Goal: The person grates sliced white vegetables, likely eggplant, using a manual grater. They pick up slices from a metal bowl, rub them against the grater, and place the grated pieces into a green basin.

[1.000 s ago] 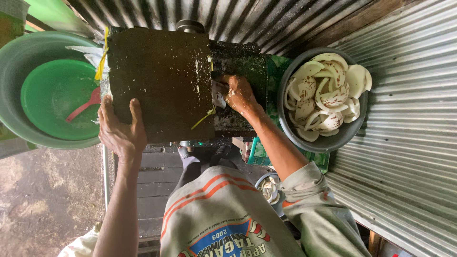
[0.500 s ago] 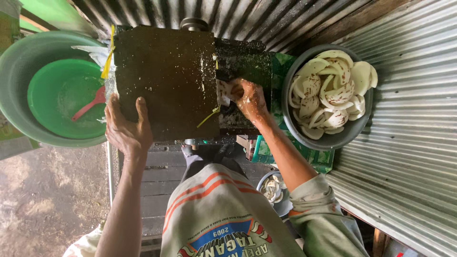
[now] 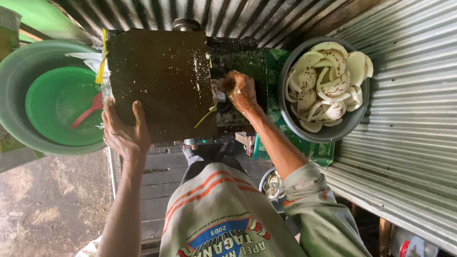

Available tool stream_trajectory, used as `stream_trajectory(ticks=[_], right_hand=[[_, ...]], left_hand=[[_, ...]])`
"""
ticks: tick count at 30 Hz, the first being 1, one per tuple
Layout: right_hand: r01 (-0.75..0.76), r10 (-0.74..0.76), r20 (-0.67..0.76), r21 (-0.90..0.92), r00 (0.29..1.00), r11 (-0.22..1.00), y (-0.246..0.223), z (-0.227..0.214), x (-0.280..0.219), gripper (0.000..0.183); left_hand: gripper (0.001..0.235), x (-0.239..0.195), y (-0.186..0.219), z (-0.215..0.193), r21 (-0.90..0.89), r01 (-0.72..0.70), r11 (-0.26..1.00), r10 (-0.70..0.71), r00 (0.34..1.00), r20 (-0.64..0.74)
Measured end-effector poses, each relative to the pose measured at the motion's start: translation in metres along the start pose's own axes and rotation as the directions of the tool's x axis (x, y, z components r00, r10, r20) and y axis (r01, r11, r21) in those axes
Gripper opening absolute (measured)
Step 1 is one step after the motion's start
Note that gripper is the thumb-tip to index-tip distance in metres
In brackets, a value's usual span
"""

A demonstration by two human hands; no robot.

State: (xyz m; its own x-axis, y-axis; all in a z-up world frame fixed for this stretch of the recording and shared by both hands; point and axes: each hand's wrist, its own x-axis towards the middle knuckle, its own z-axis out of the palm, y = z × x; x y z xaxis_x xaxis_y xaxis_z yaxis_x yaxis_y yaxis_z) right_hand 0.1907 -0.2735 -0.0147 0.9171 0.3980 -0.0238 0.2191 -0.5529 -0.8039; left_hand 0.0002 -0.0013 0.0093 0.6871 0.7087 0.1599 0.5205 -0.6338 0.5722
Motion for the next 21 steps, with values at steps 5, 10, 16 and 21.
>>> stream_trajectory(ticks=[5,10,16,21], right_hand=[[-0.126,0.124,0.03,0.076,0.992,0.989,0.002,0.006,0.005,0.027],[-0.154,0.153,0.047,0.545,0.987,0.824,0.012,0.012,0.0,0.042],[-0.108,0.019,0.147,0.625,0.989,0.773,0.014,-0.003,-0.021,0.031],[0.224,-0.203,0.096,-0.344,0.974,0.912,0.024,-0.005,-0.021,0.033]], left_hand=[[0.075,0.003,-0.004,0.002,0.004,-0.043,0.999,0.043,0.999,-0.028],[0.075,-0.001,-0.008,0.006,-0.017,-0.042,0.999,0.042,0.999,-0.028],[0.072,0.001,-0.013,0.006,0.026,-0.073,0.997,0.073,0.997,-0.014],[0.067,0.001,-0.004,0.002,0.011,-0.099,0.995,0.099,0.994,-0.038]])
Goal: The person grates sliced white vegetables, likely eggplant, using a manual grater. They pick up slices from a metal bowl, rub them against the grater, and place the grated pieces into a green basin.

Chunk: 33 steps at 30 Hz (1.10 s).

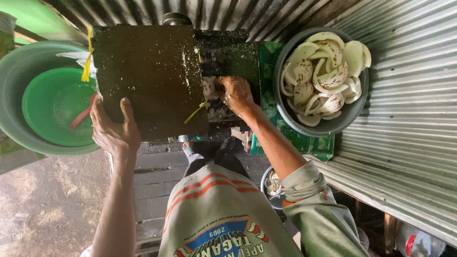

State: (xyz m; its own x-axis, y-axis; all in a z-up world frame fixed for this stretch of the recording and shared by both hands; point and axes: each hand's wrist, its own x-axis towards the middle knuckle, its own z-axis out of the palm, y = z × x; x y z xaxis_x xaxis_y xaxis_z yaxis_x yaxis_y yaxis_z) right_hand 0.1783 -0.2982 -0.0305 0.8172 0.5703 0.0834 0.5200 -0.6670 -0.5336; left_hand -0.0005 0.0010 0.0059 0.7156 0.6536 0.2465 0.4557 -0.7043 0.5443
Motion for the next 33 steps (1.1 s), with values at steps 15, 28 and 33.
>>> stream_trajectory(ticks=[15,28,33], right_hand=[[-0.192,0.188,0.041,0.115,0.981,0.975,0.007,0.017,0.007,0.037],[-0.104,0.107,0.06,-0.045,0.992,0.994,0.005,0.013,0.025,0.024],[-0.017,0.017,-0.007,-0.004,1.0,1.0,0.001,0.01,0.027,0.021]], left_hand=[[0.076,0.001,-0.002,0.001,0.002,0.04,0.999,-0.04,0.998,0.058],[0.075,0.003,0.003,-0.002,0.0,0.064,0.998,-0.064,0.995,0.078],[0.072,0.001,0.004,-0.004,-0.033,0.034,0.999,-0.032,0.998,0.055]])
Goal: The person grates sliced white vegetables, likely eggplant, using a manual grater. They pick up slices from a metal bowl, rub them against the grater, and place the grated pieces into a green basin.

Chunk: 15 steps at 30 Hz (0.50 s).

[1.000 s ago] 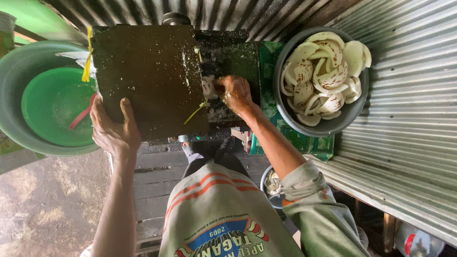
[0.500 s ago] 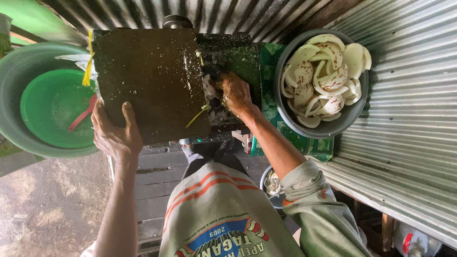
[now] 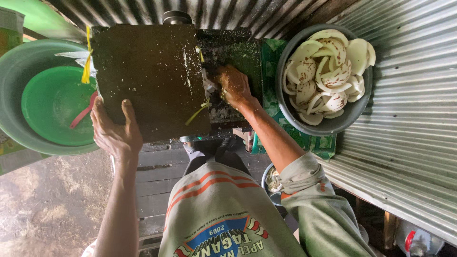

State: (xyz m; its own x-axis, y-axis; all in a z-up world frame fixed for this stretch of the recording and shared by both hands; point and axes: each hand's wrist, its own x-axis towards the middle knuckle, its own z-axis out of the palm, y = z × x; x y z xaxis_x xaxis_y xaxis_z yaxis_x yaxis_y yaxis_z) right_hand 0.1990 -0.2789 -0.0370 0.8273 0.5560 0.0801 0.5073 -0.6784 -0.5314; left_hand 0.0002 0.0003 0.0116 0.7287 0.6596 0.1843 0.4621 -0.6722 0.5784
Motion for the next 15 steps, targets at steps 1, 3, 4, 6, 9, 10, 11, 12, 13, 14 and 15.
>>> stream_trajectory(ticks=[1,3,4,6,9,10,11,12,13,14,15], right_hand=[[-0.01,0.01,0.022,0.002,1.0,1.0,-0.001,-0.001,-0.001,0.02],[-0.038,0.035,0.037,0.081,0.999,0.996,-0.003,-0.006,-0.003,0.021],[-0.054,0.05,0.03,0.159,0.998,0.986,-0.003,-0.008,-0.003,0.025],[-0.048,0.052,-0.006,0.278,0.999,0.959,-0.003,-0.009,-0.003,0.034],[0.042,-0.014,-0.099,0.287,0.995,0.957,-0.001,-0.005,-0.002,0.036],[0.079,-0.054,-0.123,0.21,0.991,0.974,0.001,-0.002,-0.002,0.033],[0.113,-0.094,-0.143,0.132,0.985,0.985,0.002,0.001,-0.003,0.033],[0.116,-0.101,-0.135,0.107,0.986,0.987,0.006,0.003,-0.002,0.033],[0.119,-0.108,-0.127,0.083,0.986,0.989,0.009,0.005,-0.002,0.032],[0.123,-0.115,-0.118,0.061,0.986,0.991,0.011,0.009,-0.002,0.032],[0.001,0.005,-0.074,0.084,0.997,0.996,0.013,0.013,-0.001,0.035]], left_hand=[[0.07,-0.001,0.0,0.0,0.011,-0.014,1.0,0.014,1.0,-0.011],[0.067,-0.002,0.0,0.001,0.033,-0.042,0.999,0.043,0.998,-0.034],[0.068,-0.002,0.0,0.001,0.026,-0.03,0.999,0.031,0.999,-0.033],[0.069,-0.004,0.0,0.002,0.014,-0.007,1.0,0.008,1.0,-0.028],[0.069,-0.003,-0.003,0.005,-0.031,0.007,0.999,-0.008,0.999,-0.032],[0.069,-0.003,-0.005,0.006,-0.001,-0.014,1.0,0.014,0.999,-0.05],[0.069,-0.001,-0.007,0.008,0.03,-0.034,0.999,0.036,0.997,-0.067],[0.069,0.001,-0.008,0.01,0.059,-0.055,0.997,0.06,0.994,-0.087],[0.069,0.001,-0.009,0.012,0.037,-0.04,0.999,0.043,0.996,-0.079],[0.069,-0.001,-0.011,0.013,0.017,-0.024,1.0,0.025,0.997,-0.071],[0.07,-0.002,-0.012,0.013,-0.002,-0.007,1.0,0.007,0.998,-0.063]])
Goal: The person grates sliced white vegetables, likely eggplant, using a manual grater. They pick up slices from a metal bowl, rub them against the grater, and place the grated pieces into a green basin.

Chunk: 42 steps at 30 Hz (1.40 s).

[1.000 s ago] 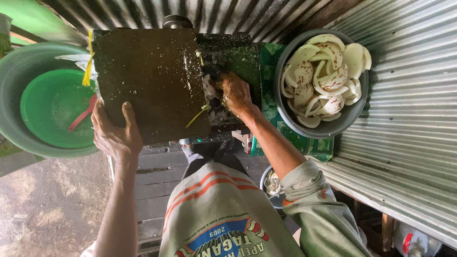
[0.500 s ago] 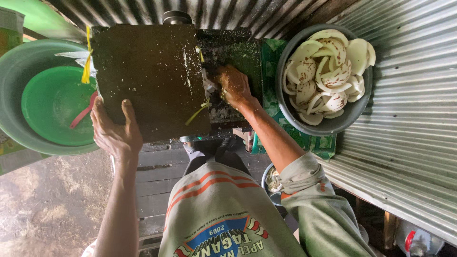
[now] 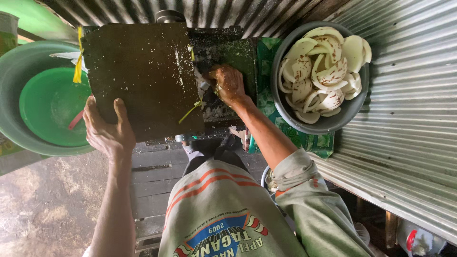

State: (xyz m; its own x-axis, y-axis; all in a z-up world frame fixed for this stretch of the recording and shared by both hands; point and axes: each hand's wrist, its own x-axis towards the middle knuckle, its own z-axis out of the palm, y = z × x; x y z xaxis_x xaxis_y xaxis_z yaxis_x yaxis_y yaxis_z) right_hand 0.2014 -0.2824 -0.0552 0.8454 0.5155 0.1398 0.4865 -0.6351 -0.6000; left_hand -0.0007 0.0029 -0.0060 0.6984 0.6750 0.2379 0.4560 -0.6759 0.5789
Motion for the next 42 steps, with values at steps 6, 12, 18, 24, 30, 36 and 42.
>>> stream_trajectory(ticks=[6,12,18,24,30,36,42], right_hand=[[-0.146,0.146,0.025,0.005,0.989,0.989,0.02,0.02,0.001,0.038],[-0.013,0.014,-0.058,0.024,0.998,1.0,0.021,0.022,0.004,0.041],[-0.173,0.174,0.02,-0.057,0.984,0.983,0.005,0.015,0.016,0.037],[-0.253,0.253,0.01,0.046,0.967,0.966,0.026,0.042,0.014,0.056],[-0.26,0.265,0.002,0.191,0.964,0.946,0.039,0.07,0.012,0.063],[0.083,-0.074,-0.193,0.039,0.978,0.996,-0.008,0.014,0.009,0.024],[0.195,-0.088,-0.478,0.18,0.874,0.964,0.063,-0.116,-0.074,0.019]], left_hand=[[0.072,-0.002,0.002,-0.001,0.014,-0.044,0.999,0.045,0.998,-0.039],[0.069,-0.003,0.012,-0.006,-0.034,0.005,0.999,-0.006,1.0,-0.03],[0.064,-0.004,0.008,-0.005,-0.006,-0.069,0.998,0.069,0.996,-0.058],[0.063,-0.006,-0.013,0.007,0.04,-0.087,0.995,0.09,0.993,-0.08],[0.044,-0.007,-0.019,0.017,-0.221,-0.06,0.973,0.045,0.996,-0.074],[0.043,-0.004,-0.016,0.007,-0.058,-0.075,0.996,0.07,0.994,-0.082],[0.052,-0.008,-0.024,0.004,-0.084,-0.046,0.995,0.047,0.999,0.009]])
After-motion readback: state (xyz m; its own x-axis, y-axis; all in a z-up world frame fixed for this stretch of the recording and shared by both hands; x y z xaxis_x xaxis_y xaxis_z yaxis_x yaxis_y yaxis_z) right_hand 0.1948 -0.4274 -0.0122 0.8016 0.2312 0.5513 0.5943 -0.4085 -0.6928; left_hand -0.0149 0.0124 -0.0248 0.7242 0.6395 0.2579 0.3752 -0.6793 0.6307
